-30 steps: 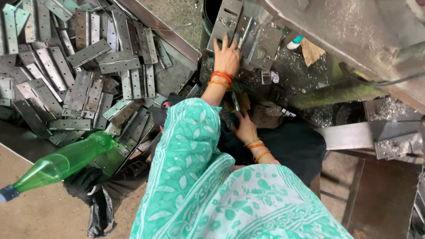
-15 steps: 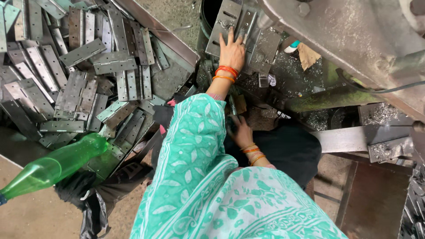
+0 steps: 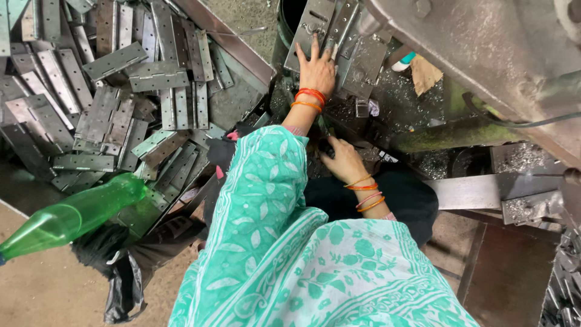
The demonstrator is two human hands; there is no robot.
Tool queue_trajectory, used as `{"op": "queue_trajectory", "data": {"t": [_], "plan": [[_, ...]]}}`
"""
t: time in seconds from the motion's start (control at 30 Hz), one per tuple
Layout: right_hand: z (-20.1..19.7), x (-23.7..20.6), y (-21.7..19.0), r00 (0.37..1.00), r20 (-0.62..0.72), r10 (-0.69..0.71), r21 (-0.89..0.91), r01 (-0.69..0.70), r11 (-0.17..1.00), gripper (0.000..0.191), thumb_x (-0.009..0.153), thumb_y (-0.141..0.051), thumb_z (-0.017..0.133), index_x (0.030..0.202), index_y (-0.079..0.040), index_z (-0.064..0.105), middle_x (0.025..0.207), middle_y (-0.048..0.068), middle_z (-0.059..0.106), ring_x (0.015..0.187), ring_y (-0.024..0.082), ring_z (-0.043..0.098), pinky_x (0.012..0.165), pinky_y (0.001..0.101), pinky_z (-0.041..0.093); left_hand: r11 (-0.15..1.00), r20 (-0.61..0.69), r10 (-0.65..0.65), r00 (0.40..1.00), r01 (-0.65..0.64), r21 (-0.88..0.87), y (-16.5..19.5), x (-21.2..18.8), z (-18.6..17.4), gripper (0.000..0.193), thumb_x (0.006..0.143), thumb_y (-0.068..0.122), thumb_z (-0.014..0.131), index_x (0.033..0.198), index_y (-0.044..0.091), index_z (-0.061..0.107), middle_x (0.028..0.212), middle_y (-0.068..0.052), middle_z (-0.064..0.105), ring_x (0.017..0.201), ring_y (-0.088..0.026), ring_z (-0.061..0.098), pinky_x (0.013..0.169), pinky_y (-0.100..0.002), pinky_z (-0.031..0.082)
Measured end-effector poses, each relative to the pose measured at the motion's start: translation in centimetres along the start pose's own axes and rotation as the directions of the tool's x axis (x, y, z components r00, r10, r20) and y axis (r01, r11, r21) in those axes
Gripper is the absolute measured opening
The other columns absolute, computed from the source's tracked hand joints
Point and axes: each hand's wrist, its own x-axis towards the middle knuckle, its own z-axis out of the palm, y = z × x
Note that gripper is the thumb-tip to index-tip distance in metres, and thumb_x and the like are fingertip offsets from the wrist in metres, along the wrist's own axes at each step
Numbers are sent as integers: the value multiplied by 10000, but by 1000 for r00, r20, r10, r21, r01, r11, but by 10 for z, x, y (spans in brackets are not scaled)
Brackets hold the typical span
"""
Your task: The person operates a manual press machine to process metal brackets. They pick up brackets from a bin, place them into the press, activate the lever, and return the processed pieces to the bin.
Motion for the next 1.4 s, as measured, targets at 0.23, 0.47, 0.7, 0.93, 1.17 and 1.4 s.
{"op": "queue_trajectory", "data": {"t": [0.23, 0.47, 0.7, 0.93, 1.17, 1.4], "plan": [[62, -17, -13, 986, -166, -8, 78, 21, 997, 534, 815, -300, 769, 1306, -163, 610, 1377, 238, 555, 1027, 495, 640, 815, 559, 554, 999, 41, -30, 999, 30, -19, -4, 20, -2, 428, 1074, 380, 419, 1302, 147, 696, 1606, 13, 437, 1556, -363, 129, 1178, -770, 45], [76, -33, 4, 990, -138, -4, 155, 25, 988, 477, 815, -264, 770, 1266, -205, 625, 1454, 220, 538, 1027, 489, 648, 809, 561, 554, 994, -153, -6, 988, -10, -104, 0, -15, -21, 495, 988, 396, 565, 1400, 128, 619, 1527, -14, 496, 1525, -358, 193, 1174, -771, 118], [-14, -29, -7, 972, -151, -181, -13, 181, 983, 510, 845, -209, 760, 1305, -19, 648, 1204, 264, 663, 1131, 449, 628, 980, 501, 510, 964, -413, -75, 908, -40, -262, -47, -95, -85, 427, 872, 295, 719, 1267, 134, 686, 1361, -81, 582, 1394, -365, 395, 1105, -621, 352], [-72, -40, -52, 943, -182, -280, 5, 286, 958, 358, 942, -239, 753, 1247, -55, 707, 1258, 232, 672, 1147, 440, 628, 992, 479, 493, 862, -314, -506, 803, 460, -213, -198, -269, -70, 312, 817, 258, 783, 1074, 85, 756, 1340, -111, 599, 1259, -340, 510, 1001, -510, 485], [-68, -55, -65, 947, -187, -261, 37, 272, 962, 318, 923, -232, 741, 1206, -88, 740, 1237, 214, 682, 1149, 427, 635, 997, 470, 496, 728, -163, -668, 726, 683, 59, -248, -382, -60, 521, 809, 337, 753, 1268, 101, 683, 1416, -143, 530, 1420, -354, 372, 1132, -751, 183], [-59, -65, -70, 945, -203, -257, 13, 265, 964, 315, 906, -235, 748, 1182, -82, 746, 1184, 216, 692, 1102, 416, 652, 976, 465, 509, 717, -209, -677, 705, 696, 25, -255, -381, -82, 572, 826, 445, 776, 1285, 115, 688, 1317, -126, 526, 1304, -341, 448, 1140, -715, 244]]}}
